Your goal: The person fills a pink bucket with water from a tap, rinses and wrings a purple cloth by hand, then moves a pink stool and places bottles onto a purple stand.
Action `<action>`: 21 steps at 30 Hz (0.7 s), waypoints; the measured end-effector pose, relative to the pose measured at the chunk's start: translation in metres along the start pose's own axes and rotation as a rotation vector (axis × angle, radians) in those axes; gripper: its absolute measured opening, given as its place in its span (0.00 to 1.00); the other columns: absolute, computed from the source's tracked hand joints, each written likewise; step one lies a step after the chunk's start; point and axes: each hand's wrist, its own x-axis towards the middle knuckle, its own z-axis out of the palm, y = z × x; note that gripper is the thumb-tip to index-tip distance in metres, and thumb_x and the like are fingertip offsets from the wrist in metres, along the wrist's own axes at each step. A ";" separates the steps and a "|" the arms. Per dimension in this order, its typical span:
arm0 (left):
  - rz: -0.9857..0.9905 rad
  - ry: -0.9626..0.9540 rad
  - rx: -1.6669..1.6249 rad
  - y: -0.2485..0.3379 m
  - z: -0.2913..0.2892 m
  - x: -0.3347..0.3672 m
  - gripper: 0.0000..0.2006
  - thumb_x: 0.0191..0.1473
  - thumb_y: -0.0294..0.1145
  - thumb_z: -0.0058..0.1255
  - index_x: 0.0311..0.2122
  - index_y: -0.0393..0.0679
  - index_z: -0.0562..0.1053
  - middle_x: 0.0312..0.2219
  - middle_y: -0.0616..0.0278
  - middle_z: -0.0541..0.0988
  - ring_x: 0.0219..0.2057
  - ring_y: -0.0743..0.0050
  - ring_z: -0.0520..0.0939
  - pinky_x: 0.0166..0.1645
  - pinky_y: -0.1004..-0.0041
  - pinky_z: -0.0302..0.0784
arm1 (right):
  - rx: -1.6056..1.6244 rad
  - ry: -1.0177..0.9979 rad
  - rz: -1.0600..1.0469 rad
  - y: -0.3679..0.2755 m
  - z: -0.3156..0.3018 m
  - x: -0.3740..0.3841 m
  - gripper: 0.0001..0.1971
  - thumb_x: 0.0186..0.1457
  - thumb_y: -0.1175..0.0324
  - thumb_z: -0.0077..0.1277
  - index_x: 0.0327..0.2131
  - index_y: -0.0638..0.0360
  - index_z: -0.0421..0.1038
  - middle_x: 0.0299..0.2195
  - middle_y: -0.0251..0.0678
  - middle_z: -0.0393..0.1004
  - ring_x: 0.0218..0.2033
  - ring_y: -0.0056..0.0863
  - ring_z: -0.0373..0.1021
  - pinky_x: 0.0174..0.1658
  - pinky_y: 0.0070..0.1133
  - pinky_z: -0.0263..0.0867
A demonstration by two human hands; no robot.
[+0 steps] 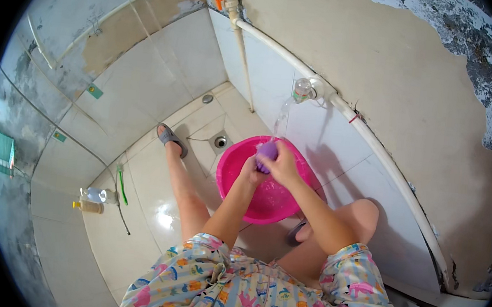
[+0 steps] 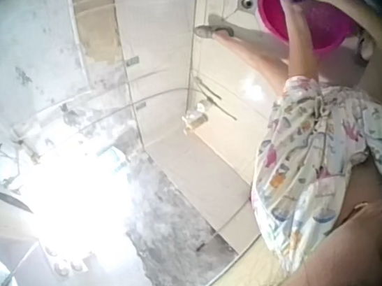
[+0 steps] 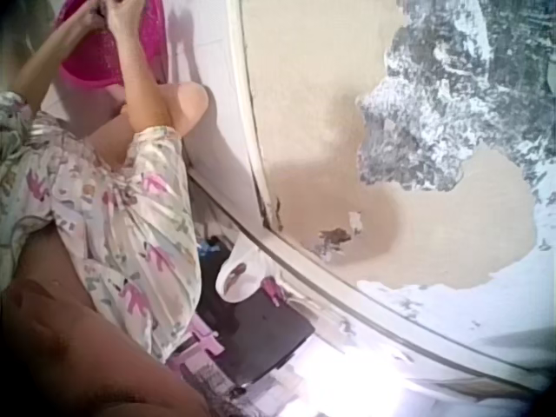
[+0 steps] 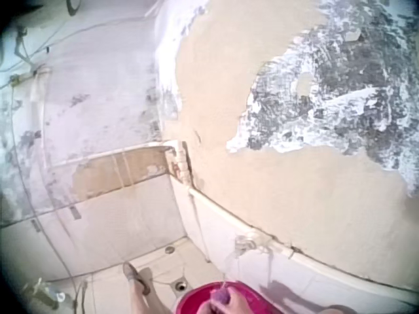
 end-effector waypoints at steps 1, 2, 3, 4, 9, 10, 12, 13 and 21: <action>-0.015 0.083 -0.175 0.005 0.008 -0.011 0.16 0.59 0.36 0.29 0.43 0.38 0.67 0.38 0.54 0.74 0.41 0.62 0.75 0.50 0.62 0.70 | -0.044 0.078 0.043 -0.002 0.003 0.007 0.18 0.41 0.63 0.58 0.32 0.65 0.66 0.26 0.46 0.69 0.28 0.42 0.67 0.33 0.30 0.62; 0.018 0.085 -0.176 0.003 0.019 -0.016 0.16 0.58 0.39 0.32 0.45 0.41 0.67 0.42 0.55 0.73 0.43 0.63 0.75 0.50 0.64 0.70 | -0.180 0.153 -0.022 0.018 -0.001 0.016 0.18 0.42 0.61 0.57 0.32 0.63 0.66 0.26 0.43 0.70 0.28 0.38 0.67 0.33 0.28 0.63; 0.015 0.080 -0.174 0.001 0.034 -0.021 0.16 0.58 0.39 0.32 0.45 0.41 0.67 0.42 0.55 0.73 0.43 0.63 0.75 0.50 0.64 0.70 | -0.320 0.235 -0.084 0.042 -0.004 0.021 0.17 0.44 0.60 0.56 0.33 0.61 0.66 0.26 0.40 0.70 0.28 0.35 0.68 0.33 0.27 0.64; 0.007 0.009 -0.133 0.002 0.045 -0.028 0.17 0.59 0.40 0.31 0.45 0.42 0.67 0.42 0.56 0.73 0.43 0.64 0.74 0.50 0.64 0.70 | -0.317 0.230 -0.088 0.046 -0.003 0.022 0.17 0.44 0.60 0.56 0.33 0.61 0.66 0.26 0.40 0.70 0.28 0.35 0.68 0.33 0.27 0.64; -0.175 0.026 -0.055 0.002 0.076 -0.053 0.22 0.56 0.49 0.37 0.48 0.43 0.65 0.46 0.59 0.70 0.47 0.62 0.71 0.53 0.62 0.65 | 1.087 -0.115 0.808 0.043 -0.006 0.025 0.12 0.50 0.59 0.51 0.34 0.54 0.68 0.31 0.33 0.71 0.31 0.23 0.68 0.38 0.20 0.66; -0.135 -0.010 -0.058 0.004 0.081 -0.060 0.24 0.53 0.49 0.45 0.49 0.42 0.64 0.46 0.59 0.69 0.48 0.62 0.70 0.54 0.61 0.64 | 1.121 -0.164 0.740 0.040 -0.006 0.029 0.14 0.45 0.64 0.55 0.34 0.59 0.65 0.28 0.33 0.69 0.29 0.21 0.68 0.34 0.19 0.67; -0.153 -0.071 0.122 0.007 0.067 -0.054 0.24 0.52 0.46 0.47 0.48 0.42 0.63 0.45 0.58 0.69 0.47 0.62 0.70 0.53 0.60 0.64 | 0.970 -0.128 0.662 0.034 -0.010 0.032 0.14 0.44 0.66 0.55 0.33 0.61 0.65 0.28 0.35 0.69 0.29 0.23 0.68 0.33 0.21 0.68; -0.167 -0.137 0.301 0.010 0.062 -0.052 0.23 0.51 0.44 0.50 0.48 0.41 0.63 0.44 0.58 0.70 0.47 0.63 0.70 0.53 0.60 0.65 | 0.816 -0.096 0.579 0.030 -0.012 0.033 0.14 0.43 0.68 0.56 0.33 0.62 0.65 0.29 0.36 0.69 0.29 0.25 0.68 0.32 0.22 0.68; -0.037 -0.223 1.106 0.015 0.037 -0.034 0.18 0.35 0.20 0.58 0.37 0.40 0.71 0.33 0.61 0.76 0.34 0.68 0.77 0.39 0.72 0.72 | 0.459 -0.022 0.439 0.048 0.008 0.031 0.08 0.36 0.75 0.53 0.23 0.61 0.65 0.20 0.33 0.66 0.21 0.20 0.63 0.23 0.21 0.62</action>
